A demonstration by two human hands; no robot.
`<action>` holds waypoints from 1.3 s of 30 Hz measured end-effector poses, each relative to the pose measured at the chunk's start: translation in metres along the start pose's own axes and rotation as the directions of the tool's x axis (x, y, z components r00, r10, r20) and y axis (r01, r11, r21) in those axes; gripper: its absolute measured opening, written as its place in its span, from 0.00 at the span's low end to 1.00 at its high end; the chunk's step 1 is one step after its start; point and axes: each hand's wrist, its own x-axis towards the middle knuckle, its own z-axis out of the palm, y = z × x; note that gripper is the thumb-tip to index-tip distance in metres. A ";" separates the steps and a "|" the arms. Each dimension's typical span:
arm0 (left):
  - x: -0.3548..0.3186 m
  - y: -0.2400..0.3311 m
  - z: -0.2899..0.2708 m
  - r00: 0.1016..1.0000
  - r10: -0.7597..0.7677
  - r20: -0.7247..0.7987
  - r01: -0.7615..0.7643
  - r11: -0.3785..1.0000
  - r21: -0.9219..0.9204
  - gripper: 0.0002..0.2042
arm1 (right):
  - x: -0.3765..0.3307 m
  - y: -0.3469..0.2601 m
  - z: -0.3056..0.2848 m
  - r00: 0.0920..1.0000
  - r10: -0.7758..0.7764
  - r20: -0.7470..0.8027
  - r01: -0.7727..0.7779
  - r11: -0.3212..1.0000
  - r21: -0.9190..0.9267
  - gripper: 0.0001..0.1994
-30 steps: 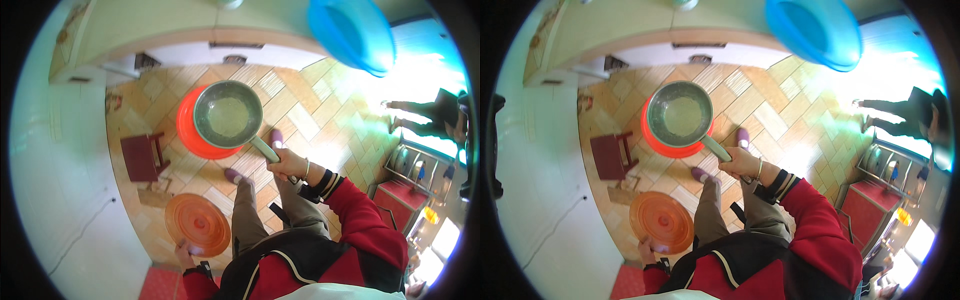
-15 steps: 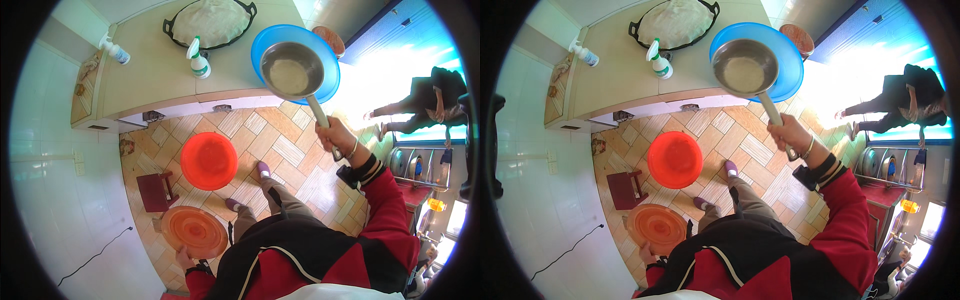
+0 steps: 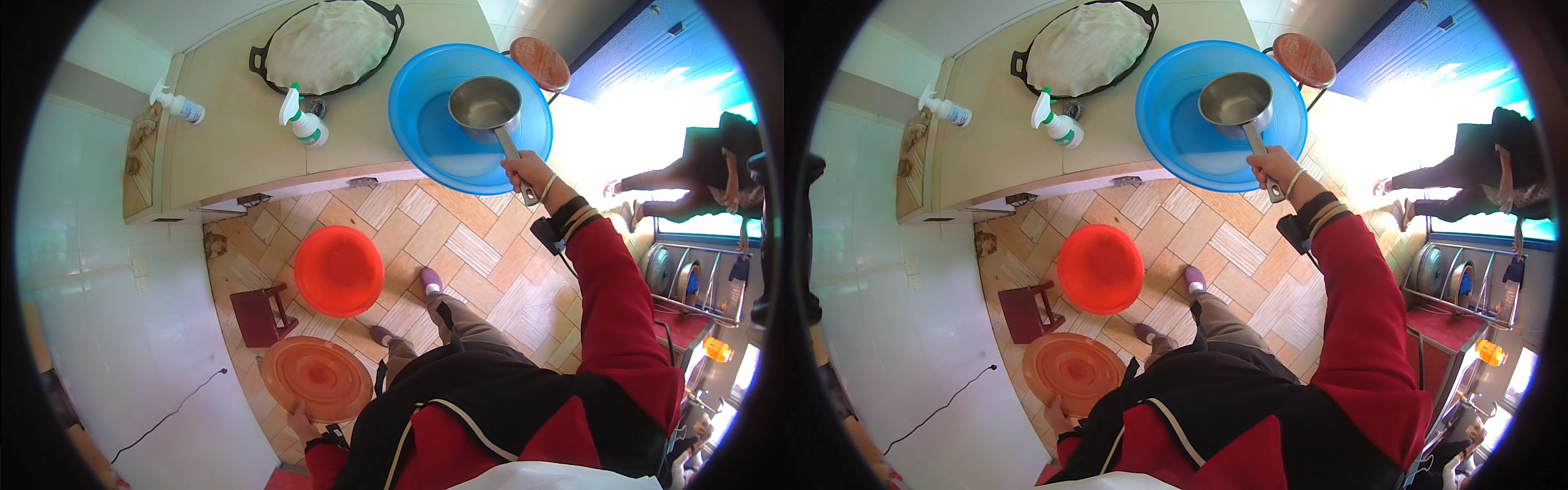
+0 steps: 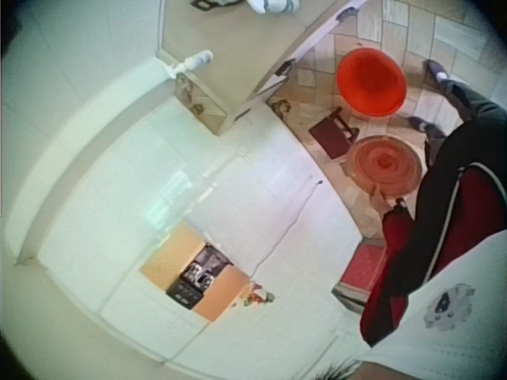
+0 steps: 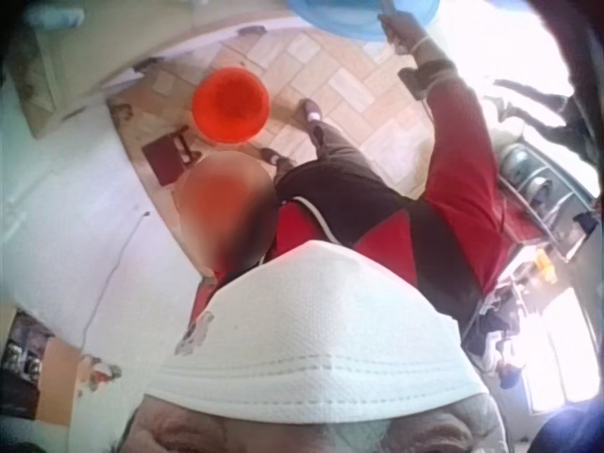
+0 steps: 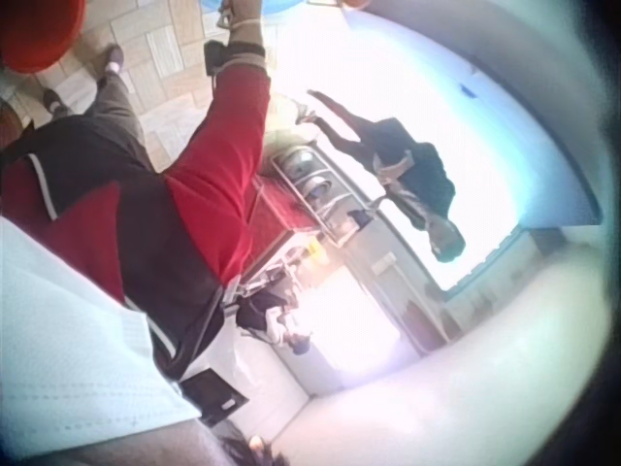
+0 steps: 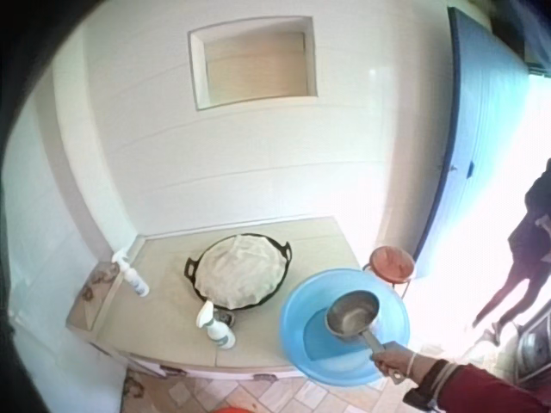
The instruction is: The person cleans the exterior of a white refrigerator by spraying cleaner and wiping with a cloth. They also fetch water from a blue basin using a saucepan and pour it into a red bucket.
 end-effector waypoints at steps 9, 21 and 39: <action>-0.019 0.001 0.013 0.995 0.066 -0.072 -0.070 0.996 -0.055 0.16 | 0.054 -0.017 0.001 0.999 -0.024 -0.028 0.022 0.999 -0.037 0.08; -0.035 0.017 0.027 0.992 0.064 -0.111 -0.068 0.997 -0.026 0.11 | 0.109 -0.065 0.006 0.985 -0.085 -0.153 0.053 0.979 -0.199 0.07; 0.019 -0.009 0.003 0.997 0.071 -0.040 -0.073 0.996 -0.045 0.16 | 0.027 -0.068 -0.038 0.810 -0.483 -0.332 -0.222 0.272 -0.936 0.12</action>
